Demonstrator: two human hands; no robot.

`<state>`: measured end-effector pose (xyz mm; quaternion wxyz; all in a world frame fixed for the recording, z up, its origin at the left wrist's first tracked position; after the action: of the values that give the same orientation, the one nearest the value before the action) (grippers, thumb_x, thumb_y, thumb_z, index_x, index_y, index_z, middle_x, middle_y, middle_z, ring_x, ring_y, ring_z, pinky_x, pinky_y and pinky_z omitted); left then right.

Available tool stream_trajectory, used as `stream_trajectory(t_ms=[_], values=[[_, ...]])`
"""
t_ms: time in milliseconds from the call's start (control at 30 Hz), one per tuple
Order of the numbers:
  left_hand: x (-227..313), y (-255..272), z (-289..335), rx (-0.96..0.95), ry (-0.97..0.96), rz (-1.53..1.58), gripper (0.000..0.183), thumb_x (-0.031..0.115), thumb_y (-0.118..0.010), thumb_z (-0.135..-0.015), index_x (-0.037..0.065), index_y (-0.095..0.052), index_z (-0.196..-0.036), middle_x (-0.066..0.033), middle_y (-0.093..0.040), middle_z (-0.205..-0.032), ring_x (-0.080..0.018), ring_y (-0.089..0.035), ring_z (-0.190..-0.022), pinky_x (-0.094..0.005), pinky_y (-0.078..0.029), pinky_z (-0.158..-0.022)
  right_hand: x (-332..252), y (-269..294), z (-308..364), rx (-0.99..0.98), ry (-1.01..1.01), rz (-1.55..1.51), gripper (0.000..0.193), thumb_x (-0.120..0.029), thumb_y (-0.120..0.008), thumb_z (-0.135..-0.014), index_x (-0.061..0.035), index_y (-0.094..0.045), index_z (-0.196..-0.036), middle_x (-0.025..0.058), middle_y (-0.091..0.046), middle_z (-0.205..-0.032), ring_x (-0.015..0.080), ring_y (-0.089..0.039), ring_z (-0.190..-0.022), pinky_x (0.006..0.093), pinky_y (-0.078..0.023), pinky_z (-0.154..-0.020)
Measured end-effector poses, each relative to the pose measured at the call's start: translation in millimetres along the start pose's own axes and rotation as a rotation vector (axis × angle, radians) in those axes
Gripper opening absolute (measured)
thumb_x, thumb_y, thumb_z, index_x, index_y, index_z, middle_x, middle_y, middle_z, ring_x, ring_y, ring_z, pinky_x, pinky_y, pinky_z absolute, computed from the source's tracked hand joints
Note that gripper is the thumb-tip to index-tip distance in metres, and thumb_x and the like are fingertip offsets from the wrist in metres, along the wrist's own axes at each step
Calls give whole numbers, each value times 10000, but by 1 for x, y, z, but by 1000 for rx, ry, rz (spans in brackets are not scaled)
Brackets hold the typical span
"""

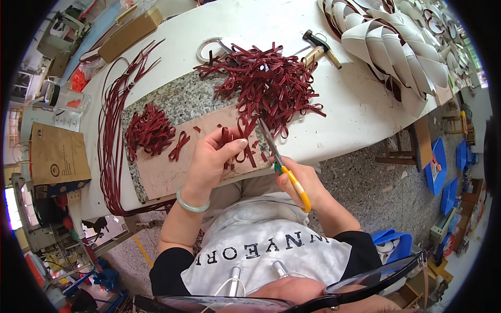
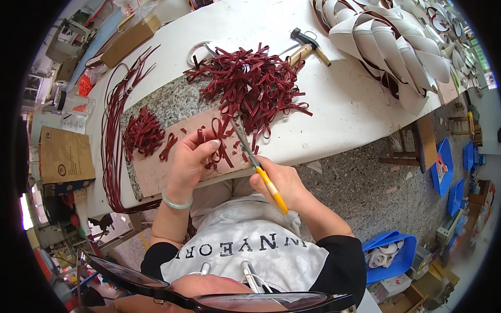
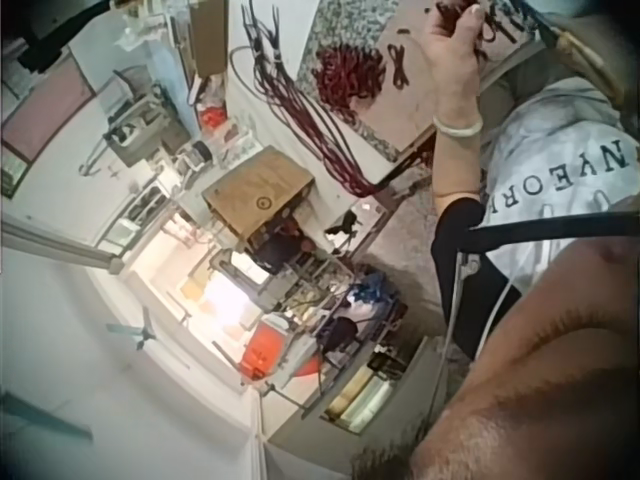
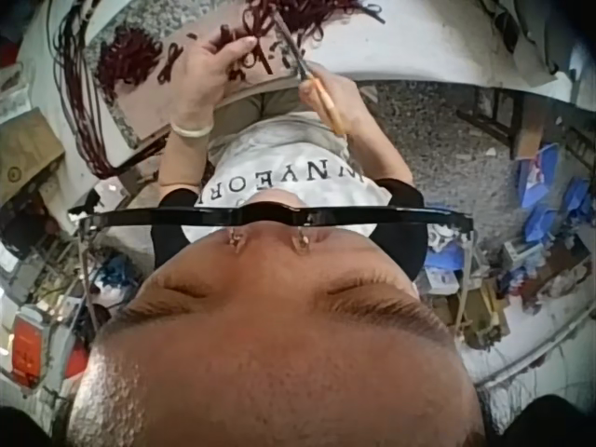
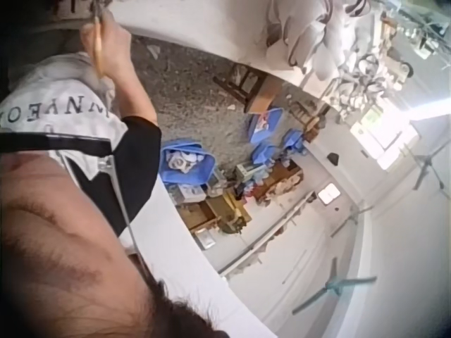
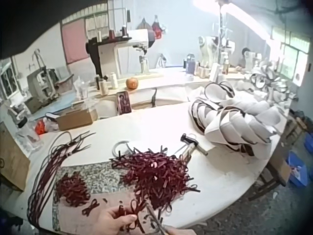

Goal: Trimming red leather straps with scissors at a workbench.

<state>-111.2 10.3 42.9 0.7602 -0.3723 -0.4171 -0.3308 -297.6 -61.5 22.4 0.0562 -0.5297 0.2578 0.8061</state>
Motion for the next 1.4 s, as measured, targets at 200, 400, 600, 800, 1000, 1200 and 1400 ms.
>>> stream_trajectory(t_ms=[200,400,600,800,1000,1200,1400], values=[[-11,-4,8,-64,44,68,213,67,-668,-837,-9,-633,-1033,11,-631,-836,-32,-524,-694,-176,-404,-601,-10,2,4,27,13,71,590,-536,-461,-915,-43,-502,-1237,124,-634,-757,339,-641,-747,401,-493,-674],[-20,-8,9,-73,50,73,193,67,-681,-830,-3,-634,-1003,17,-619,-816,-35,-525,-682,-179,-400,-594,-9,1,5,55,43,54,592,-547,-444,-923,-40,-525,-1217,122,-631,-737,326,-643,-727,387,-495,-664],[-17,-12,12,-84,68,98,178,45,-678,-825,-8,-627,-988,5,-619,-815,-38,-533,-684,-187,-407,-592,-9,4,8,110,81,66,562,-538,-468,-923,-33,-567,-1149,94,-605,-664,279,-627,-633,349,-488,-621],[-17,-12,3,-62,-4,295,174,79,-588,-888,0,-591,-1043,-35,-633,-929,-100,-599,-788,-242,-507,-688,9,2,18,83,-51,-181,569,-553,-446,-929,-38,-563,-1141,57,-545,-610,198,-589,-568,300,-467,-589],[-20,-10,1,-17,-9,581,172,85,-550,-909,32,-549,-1073,-75,-633,-1012,-175,-637,-931,-340,-553,-849,3,1,20,90,80,15,639,-585,-402,-923,-30,-483,-1229,104,-602,-696,321,-623,-674,378,-480,-629],[-21,-16,3,-9,-10,555,191,79,-549,-920,28,-545,-1104,-84,-631,-1049,-178,-635,-951,-328,-549,-856,1,0,14,109,90,206,646,-567,-486,-887,-10,-488,-1215,149,-618,-735,384,-615,-734,430,-479,-643],[-24,-15,3,-18,-1,552,216,86,-556,-918,31,-541,-1126,-84,-630,-1060,-176,-635,-955,-323,-548,-854,0,0,13,117,91,159,593,-523,-530,-884,-7,-518,-1176,159,-609,-705,390,-611,-690,434,-478,-613]])
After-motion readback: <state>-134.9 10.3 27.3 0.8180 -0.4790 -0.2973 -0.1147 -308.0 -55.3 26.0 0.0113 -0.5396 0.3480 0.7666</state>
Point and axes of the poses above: each hand's wrist, its own z-axis away from the middle knuckle, its own y-axis out of the back of the hand, x = y × z, the point moved 5 cm from there along -z, towards the middle knuckle
